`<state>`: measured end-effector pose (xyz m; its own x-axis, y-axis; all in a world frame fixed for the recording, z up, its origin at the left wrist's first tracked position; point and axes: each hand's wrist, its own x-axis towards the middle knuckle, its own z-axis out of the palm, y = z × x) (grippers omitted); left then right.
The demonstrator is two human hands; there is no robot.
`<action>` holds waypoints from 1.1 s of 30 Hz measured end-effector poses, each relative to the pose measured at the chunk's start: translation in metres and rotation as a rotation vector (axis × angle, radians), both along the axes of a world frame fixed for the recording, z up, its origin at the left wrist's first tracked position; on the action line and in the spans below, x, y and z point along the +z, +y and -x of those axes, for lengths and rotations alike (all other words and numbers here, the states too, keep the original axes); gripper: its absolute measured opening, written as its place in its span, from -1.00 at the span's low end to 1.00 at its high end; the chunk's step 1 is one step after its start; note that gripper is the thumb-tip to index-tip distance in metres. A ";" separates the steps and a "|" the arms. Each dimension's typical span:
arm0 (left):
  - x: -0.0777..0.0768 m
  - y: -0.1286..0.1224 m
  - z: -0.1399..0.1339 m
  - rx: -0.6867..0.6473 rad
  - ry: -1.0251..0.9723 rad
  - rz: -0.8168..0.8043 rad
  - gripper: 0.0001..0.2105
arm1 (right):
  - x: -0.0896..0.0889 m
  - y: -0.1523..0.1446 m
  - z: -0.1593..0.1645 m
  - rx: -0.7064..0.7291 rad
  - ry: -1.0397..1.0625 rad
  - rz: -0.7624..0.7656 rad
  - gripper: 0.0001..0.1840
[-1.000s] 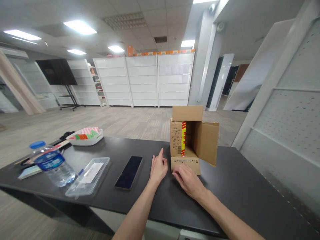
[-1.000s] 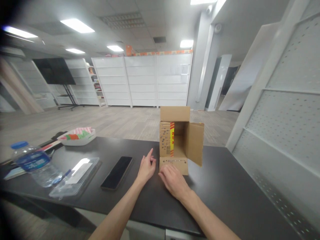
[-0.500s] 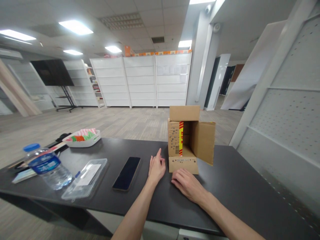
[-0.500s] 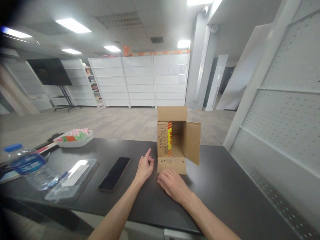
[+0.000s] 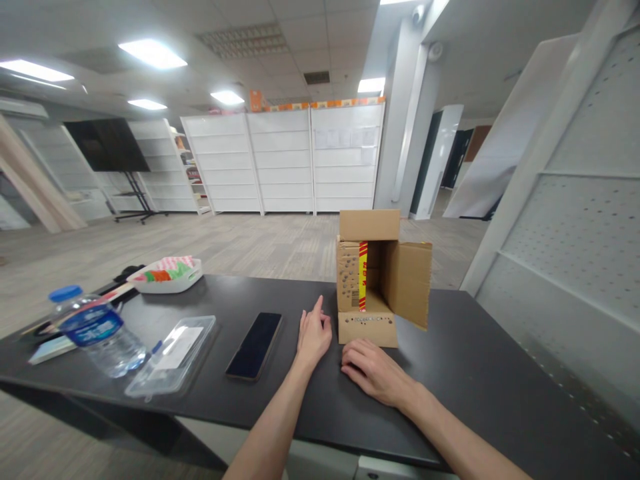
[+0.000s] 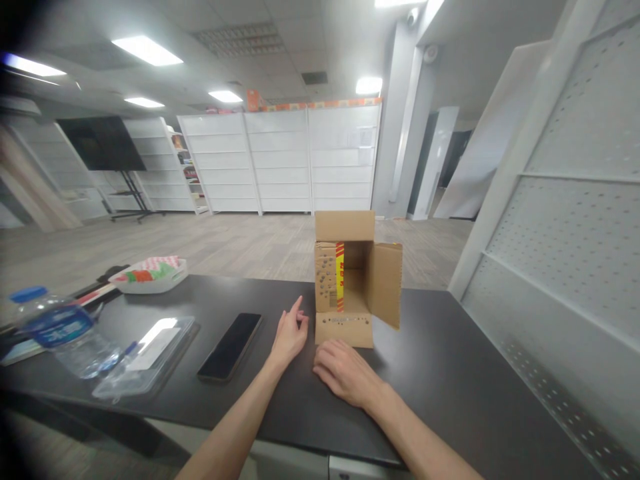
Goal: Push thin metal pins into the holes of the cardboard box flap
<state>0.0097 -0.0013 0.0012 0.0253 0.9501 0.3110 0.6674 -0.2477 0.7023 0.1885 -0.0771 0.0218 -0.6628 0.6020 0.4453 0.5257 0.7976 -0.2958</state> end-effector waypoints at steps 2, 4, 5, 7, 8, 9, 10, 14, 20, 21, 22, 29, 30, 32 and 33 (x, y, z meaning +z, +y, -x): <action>0.001 0.000 0.000 -0.003 0.003 0.002 -0.40 | 0.000 0.001 0.000 0.010 0.001 0.015 -0.88; 0.001 0.000 0.000 -0.003 0.007 0.007 -0.40 | 0.001 0.001 0.000 0.015 0.000 0.026 -0.88; 0.001 0.000 0.000 -0.002 0.010 0.009 -0.40 | 0.001 0.001 0.000 0.017 0.001 0.028 -0.89; 0.001 0.000 0.000 0.002 0.015 0.009 -0.40 | 0.002 0.000 0.000 0.020 0.002 0.028 -0.89; 0.001 -0.001 0.000 0.003 0.016 0.006 -0.40 | 0.002 0.000 0.000 0.021 0.003 0.028 -0.88; 0.001 -0.001 0.000 0.003 0.016 0.002 -0.40 | 0.002 0.000 0.000 0.021 0.003 0.030 -0.88; 0.001 -0.001 0.000 0.002 0.015 -0.001 -0.40 | 0.003 0.000 0.000 0.022 0.004 0.034 -0.88; 0.001 -0.001 0.000 -0.005 0.007 -0.001 -0.39 | 0.002 0.000 0.000 0.029 0.020 0.066 -0.89; 0.001 -0.001 0.000 -0.006 0.023 -0.001 -0.39 | 0.001 0.000 -0.001 0.043 0.035 0.072 -0.87; 0.001 -0.001 0.000 -0.005 0.028 -0.001 -0.39 | 0.001 0.000 -0.001 0.044 0.035 0.069 -0.87; 0.001 -0.001 0.000 -0.003 0.031 0.000 -0.39 | 0.001 0.000 0.000 0.045 0.034 0.066 -0.87; 0.001 -0.001 0.000 -0.007 0.015 0.006 -0.39 | 0.003 0.000 0.000 0.045 0.031 0.043 -0.86; 0.001 -0.001 0.000 -0.008 0.013 0.005 -0.39 | 0.003 0.000 0.000 0.047 0.031 0.047 -0.85; 0.001 -0.001 0.000 -0.008 0.009 0.004 -0.39 | 0.002 0.000 -0.001 0.049 0.032 0.059 -0.85; 0.001 -0.001 0.000 -0.008 0.008 0.004 -0.39 | 0.002 0.000 -0.001 0.049 0.031 0.065 -0.85</action>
